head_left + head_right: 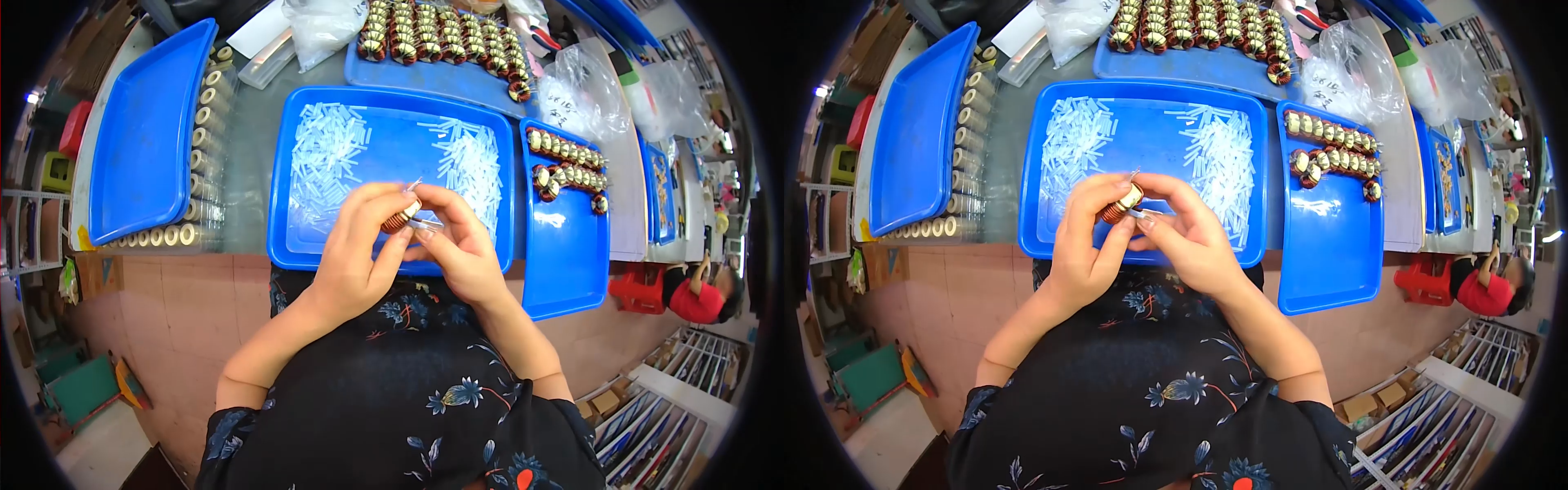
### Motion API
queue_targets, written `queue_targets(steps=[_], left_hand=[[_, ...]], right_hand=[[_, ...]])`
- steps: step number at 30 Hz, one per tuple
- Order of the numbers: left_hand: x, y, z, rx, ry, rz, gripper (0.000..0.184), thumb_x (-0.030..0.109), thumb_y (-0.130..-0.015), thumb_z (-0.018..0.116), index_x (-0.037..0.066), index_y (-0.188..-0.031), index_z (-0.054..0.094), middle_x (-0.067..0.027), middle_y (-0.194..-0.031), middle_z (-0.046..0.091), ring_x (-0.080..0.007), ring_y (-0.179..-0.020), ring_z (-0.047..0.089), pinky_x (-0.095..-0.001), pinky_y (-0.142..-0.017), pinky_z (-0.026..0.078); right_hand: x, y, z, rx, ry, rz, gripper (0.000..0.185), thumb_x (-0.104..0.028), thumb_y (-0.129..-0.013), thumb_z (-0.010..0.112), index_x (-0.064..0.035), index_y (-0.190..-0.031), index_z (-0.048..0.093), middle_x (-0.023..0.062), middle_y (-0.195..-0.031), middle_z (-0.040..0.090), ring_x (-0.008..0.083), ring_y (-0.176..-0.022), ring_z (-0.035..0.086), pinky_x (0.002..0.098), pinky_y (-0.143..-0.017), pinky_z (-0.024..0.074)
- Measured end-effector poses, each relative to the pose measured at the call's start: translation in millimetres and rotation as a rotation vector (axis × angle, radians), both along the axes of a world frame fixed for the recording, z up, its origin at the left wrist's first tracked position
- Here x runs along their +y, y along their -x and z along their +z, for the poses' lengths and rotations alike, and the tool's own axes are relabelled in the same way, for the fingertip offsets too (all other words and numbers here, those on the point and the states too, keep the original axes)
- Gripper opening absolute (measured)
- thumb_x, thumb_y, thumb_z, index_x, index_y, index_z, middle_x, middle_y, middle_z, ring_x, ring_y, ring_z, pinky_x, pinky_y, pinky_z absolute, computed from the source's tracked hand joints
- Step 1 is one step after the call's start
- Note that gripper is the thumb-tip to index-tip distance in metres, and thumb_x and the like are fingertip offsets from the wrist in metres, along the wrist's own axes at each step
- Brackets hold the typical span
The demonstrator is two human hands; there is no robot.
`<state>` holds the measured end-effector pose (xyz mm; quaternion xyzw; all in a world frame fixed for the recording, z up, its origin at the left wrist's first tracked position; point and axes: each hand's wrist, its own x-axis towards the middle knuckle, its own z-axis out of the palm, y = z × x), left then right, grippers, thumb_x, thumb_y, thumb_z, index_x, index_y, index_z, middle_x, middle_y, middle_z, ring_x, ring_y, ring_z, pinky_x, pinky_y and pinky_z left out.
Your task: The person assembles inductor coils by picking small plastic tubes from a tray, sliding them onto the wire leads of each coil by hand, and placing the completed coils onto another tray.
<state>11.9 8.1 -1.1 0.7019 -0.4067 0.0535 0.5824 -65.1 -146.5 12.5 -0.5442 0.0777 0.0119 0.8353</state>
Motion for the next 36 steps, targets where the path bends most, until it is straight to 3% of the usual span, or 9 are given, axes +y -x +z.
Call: queue_targets(steps=[1,4,10,13,16,19,36], left_hand=[[-1,6,-1,0.114,0.006,0.053,0.036,-0.005,-0.085,0.065,0.003,-0.120,0.060,-0.0186,-0.121,0.054,-0.0259,-0.095,0.062,-0.0335,-0.081,0.053],[-1,6,-6,0.244,0.053,0.020,0.034,-0.003,-0.084,0.067,0.003,-0.118,0.063,-0.0175,-0.119,0.057,-0.0240,-0.094,0.065,-0.0316,-0.078,0.054],[-2,6,4,0.273,0.028,0.006,0.030,0.000,-0.081,0.073,0.002,-0.110,0.068,-0.0108,-0.102,0.067,-0.0190,-0.084,0.068,-0.0299,-0.074,0.057],[-1,8,2,0.379,0.039,0.005,0.029,0.000,-0.081,0.074,0.002,-0.110,0.069,-0.0112,-0.103,0.069,-0.0193,-0.089,0.070,-0.0297,-0.079,0.058],[1,9,1,0.388,0.043,0.001,0.030,0.000,-0.081,0.073,0.002,-0.111,0.069,-0.0129,-0.107,0.070,-0.0199,-0.093,0.071,-0.0298,-0.081,0.058],[3,9,0,0.396,0.051,-0.005,0.030,0.000,-0.081,0.074,0.001,-0.111,0.069,-0.0139,-0.109,0.071,-0.0210,-0.096,0.071,-0.0308,-0.083,0.058],[11,12,9,0.417,0.033,-0.032,0.024,-0.001,-0.080,0.074,-0.001,-0.104,0.071,-0.0160,-0.109,0.072,-0.0250,-0.107,0.069,-0.0321,-0.086,0.058]], right_hand=[[1,1,-1,-0.007,-0.027,-0.025,0.044,0.001,-0.097,0.054,-0.0006,-0.140,0.042,0.0140,-0.136,0.048,0.0209,-0.113,0.060,0.0349,-0.088,0.0551],[-3,1,-17,-0.125,0.055,-0.026,0.044,0.001,-0.096,0.056,-0.0001,-0.139,0.044,0.0142,-0.136,0.048,0.0223,-0.114,0.060,0.0343,-0.089,0.0553],[-10,4,-16,-0.139,0.162,-0.051,0.040,0.003,-0.093,0.060,0.0024,-0.132,0.051,0.0123,-0.131,0.047,0.0229,-0.111,0.061,0.0368,-0.097,0.0516],[-10,4,-15,-0.181,0.255,-0.053,0.038,0.004,-0.092,0.060,0.0032,-0.130,0.053,0.0116,-0.130,0.046,0.0236,-0.114,0.059,0.0372,-0.100,0.0499],[-11,3,-21,-0.266,0.311,-0.050,0.040,0.004,-0.092,0.060,0.0027,-0.131,0.053,0.0122,-0.131,0.047,0.0237,-0.119,0.056,0.0364,-0.100,0.0503],[-10,5,-22,-0.224,0.208,-0.035,0.042,0.005,-0.092,0.060,0.0018,-0.133,0.052,0.0132,-0.133,0.047,0.0240,-0.124,0.052,0.0364,-0.101,0.0495],[-15,8,-18,-0.325,0.398,-0.012,0.044,0.009,-0.086,0.064,0.0021,-0.129,0.058,0.0190,-0.139,0.049,0.0273,-0.124,0.056,0.0369,-0.101,0.0522]])
